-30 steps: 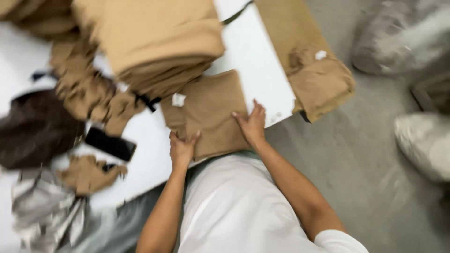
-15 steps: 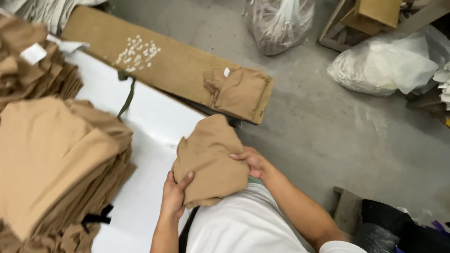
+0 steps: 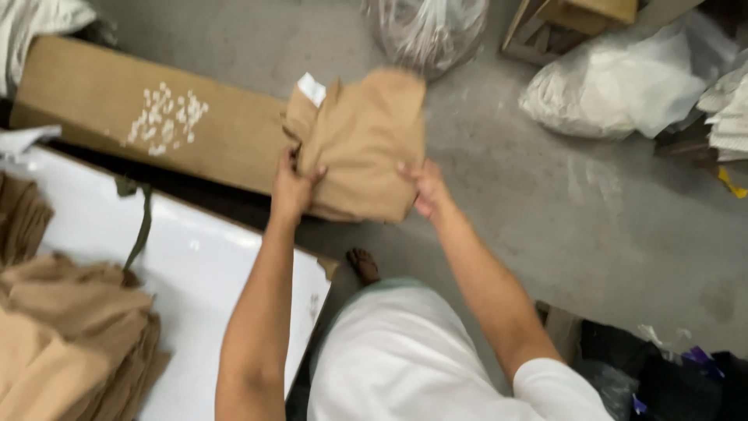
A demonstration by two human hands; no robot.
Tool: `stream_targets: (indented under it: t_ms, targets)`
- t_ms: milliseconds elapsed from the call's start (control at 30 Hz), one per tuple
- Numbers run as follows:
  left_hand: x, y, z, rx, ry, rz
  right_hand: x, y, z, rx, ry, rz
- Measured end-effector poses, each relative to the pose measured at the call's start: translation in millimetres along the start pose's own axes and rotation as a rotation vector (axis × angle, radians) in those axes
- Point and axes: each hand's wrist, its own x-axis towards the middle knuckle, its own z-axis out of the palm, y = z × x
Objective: Folding tan-colored t-shirts on a white workbench in a factory setting.
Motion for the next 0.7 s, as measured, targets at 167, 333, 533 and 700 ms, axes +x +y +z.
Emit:
stream_targets:
  t_ms: [167,333,533,700]
  targets:
    - [28,-147,28,0.529,0.006,-0.352,50,98,-97,-0.375,0.163,0.283]
    - [-60,-119,17,0.336,0.202,-0.043,-3,153,-175,-0.39,0.154,0.554]
    - [-128,-137,-3,0.145,0.468,0.014,13,246,-250,-0.49,0.352,0.397]
    - [-194,-138,-30,0.061,0.741,-0.022,69,225,-174,-0.758,0.151,-0.048]
